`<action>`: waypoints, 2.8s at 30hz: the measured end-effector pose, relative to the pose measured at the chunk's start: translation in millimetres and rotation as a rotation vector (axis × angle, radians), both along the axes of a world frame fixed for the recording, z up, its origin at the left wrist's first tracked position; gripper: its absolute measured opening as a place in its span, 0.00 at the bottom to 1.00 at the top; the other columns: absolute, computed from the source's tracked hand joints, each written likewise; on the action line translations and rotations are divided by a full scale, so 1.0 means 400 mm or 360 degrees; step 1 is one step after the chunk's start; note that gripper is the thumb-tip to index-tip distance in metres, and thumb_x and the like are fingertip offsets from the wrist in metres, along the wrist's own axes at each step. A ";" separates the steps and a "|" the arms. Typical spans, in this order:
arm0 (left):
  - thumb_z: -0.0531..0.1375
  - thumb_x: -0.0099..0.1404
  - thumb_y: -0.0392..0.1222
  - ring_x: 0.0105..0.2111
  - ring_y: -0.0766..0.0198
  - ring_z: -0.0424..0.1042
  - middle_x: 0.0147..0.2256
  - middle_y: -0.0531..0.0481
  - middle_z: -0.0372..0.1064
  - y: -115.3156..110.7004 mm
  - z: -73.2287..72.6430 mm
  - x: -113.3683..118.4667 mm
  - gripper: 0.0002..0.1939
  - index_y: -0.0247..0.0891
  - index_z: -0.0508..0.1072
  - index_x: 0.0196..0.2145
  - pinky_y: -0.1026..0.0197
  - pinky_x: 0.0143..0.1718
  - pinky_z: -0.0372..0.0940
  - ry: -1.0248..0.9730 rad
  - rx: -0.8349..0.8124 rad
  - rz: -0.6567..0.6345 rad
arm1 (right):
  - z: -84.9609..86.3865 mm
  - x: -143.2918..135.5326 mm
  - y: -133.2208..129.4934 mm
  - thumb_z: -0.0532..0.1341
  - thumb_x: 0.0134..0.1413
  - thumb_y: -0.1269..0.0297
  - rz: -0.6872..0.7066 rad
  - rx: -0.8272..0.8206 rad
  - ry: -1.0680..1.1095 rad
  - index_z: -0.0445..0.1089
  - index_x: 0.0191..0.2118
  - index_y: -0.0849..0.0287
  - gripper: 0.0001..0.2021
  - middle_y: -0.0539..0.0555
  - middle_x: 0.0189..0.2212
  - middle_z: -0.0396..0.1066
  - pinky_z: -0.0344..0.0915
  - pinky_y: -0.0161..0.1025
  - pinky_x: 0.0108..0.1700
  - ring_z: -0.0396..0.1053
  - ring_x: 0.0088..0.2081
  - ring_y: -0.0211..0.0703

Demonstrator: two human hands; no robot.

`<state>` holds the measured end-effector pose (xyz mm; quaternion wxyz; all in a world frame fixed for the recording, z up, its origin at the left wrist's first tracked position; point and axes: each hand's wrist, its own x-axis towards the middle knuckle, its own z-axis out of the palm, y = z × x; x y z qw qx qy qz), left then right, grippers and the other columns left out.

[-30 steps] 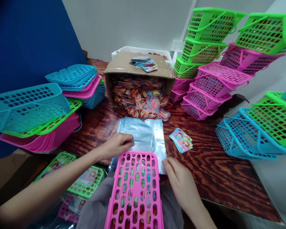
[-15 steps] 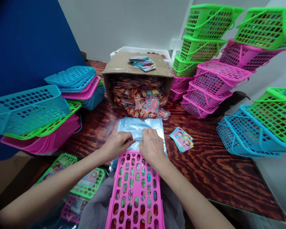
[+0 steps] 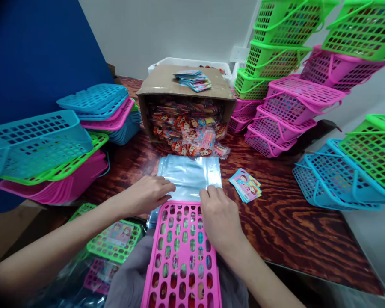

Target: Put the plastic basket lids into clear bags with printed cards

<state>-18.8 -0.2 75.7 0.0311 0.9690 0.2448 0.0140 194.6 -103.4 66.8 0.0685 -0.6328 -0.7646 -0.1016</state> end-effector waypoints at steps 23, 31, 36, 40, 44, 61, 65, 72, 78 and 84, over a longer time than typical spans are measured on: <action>0.54 0.70 0.30 0.29 0.60 0.68 0.30 0.51 0.68 -0.145 -0.061 -0.066 0.07 0.38 0.65 0.33 0.59 0.29 0.60 -0.0349 0.0142 0.0273 | -0.049 0.020 -0.103 0.52 0.65 0.76 0.0075 0.0201 0.0399 0.65 0.38 0.60 0.07 0.55 0.36 0.66 0.59 0.42 0.40 0.66 0.39 0.47; 0.51 0.72 0.34 0.33 0.63 0.68 0.31 0.50 0.67 -0.132 -0.060 -0.059 0.11 0.38 0.69 0.33 0.61 0.34 0.61 -0.0578 0.0019 0.0531 | -0.050 0.033 -0.092 0.54 0.65 0.75 0.0082 0.0084 0.0573 0.67 0.41 0.60 0.06 0.54 0.38 0.66 0.60 0.41 0.39 0.67 0.40 0.46; 0.53 0.71 0.33 0.32 0.61 0.64 0.31 0.50 0.67 -0.164 -0.074 -0.086 0.07 0.37 0.69 0.35 0.58 0.34 0.61 -0.0614 0.0185 0.0307 | -0.052 0.040 -0.111 0.51 0.67 0.75 0.0119 0.0109 0.0621 0.67 0.43 0.61 0.08 0.55 0.39 0.66 0.61 0.41 0.41 0.66 0.40 0.45; 0.53 0.71 0.31 0.33 0.61 0.63 0.34 0.49 0.68 -0.197 -0.073 -0.106 0.05 0.35 0.69 0.40 0.57 0.36 0.62 -0.0573 0.0153 0.0041 | -0.055 0.048 -0.122 0.49 0.67 0.76 0.0187 0.0150 0.0643 0.66 0.44 0.62 0.10 0.56 0.40 0.67 0.61 0.40 0.44 0.66 0.42 0.45; 0.51 0.71 0.30 0.34 0.61 0.64 0.33 0.49 0.68 -0.215 -0.057 -0.105 0.07 0.35 0.68 0.41 0.57 0.36 0.63 -0.0533 0.0076 -0.0099 | -0.076 0.069 -0.141 0.49 0.66 0.79 0.0239 0.0182 0.0646 0.66 0.46 0.63 0.11 0.57 0.41 0.67 0.62 0.41 0.47 0.66 0.43 0.44; 0.63 0.63 0.59 0.68 0.47 0.52 0.66 0.41 0.56 -0.224 -0.159 0.032 0.39 0.42 0.58 0.66 0.50 0.67 0.52 -0.1755 -0.1970 0.1685 | -0.241 0.042 -0.141 0.65 0.56 0.54 -0.0777 0.0210 0.2031 0.61 0.52 0.55 0.22 0.57 0.48 0.67 0.67 0.40 0.34 0.67 0.31 0.40; 0.64 0.62 0.58 0.64 0.49 0.59 0.66 0.43 0.57 -0.236 -0.140 0.041 0.41 0.42 0.56 0.67 0.55 0.62 0.60 -0.1783 -0.2213 0.1785 | -0.233 0.044 -0.117 0.61 0.59 0.52 -0.0728 0.0150 0.1860 0.65 0.32 0.57 0.14 0.49 0.29 0.65 0.58 0.37 0.30 0.60 0.26 0.39; 0.63 0.62 0.59 0.53 0.52 0.72 0.52 0.46 0.72 -0.248 -0.124 0.044 0.32 0.42 0.65 0.59 0.57 0.52 0.67 -0.1740 -0.2225 0.1602 | -0.221 0.047 -0.061 0.62 0.57 0.54 -0.0689 0.0127 0.1829 0.62 0.24 0.56 0.16 0.47 0.23 0.62 0.55 0.37 0.33 0.59 0.27 0.40; 0.63 0.63 0.57 0.45 0.58 0.73 0.42 0.52 0.73 -0.251 -0.117 0.046 0.23 0.44 0.69 0.51 0.62 0.44 0.69 -0.1730 -0.2194 0.1564 | -0.221 0.050 -0.066 0.58 0.57 0.62 -0.0660 0.0165 0.1814 0.67 0.27 0.57 0.09 0.49 0.28 0.67 0.58 0.37 0.36 0.64 0.32 0.42; 0.63 0.63 0.54 0.43 0.59 0.73 0.40 0.52 0.72 -0.260 -0.110 0.047 0.20 0.42 0.70 0.48 0.63 0.43 0.68 -0.1795 -0.2127 0.1474 | -0.215 0.020 -0.137 0.58 0.57 0.63 -0.0614 0.0040 0.1954 0.69 0.34 0.56 0.05 0.51 0.33 0.71 0.63 0.37 0.35 0.68 0.34 0.44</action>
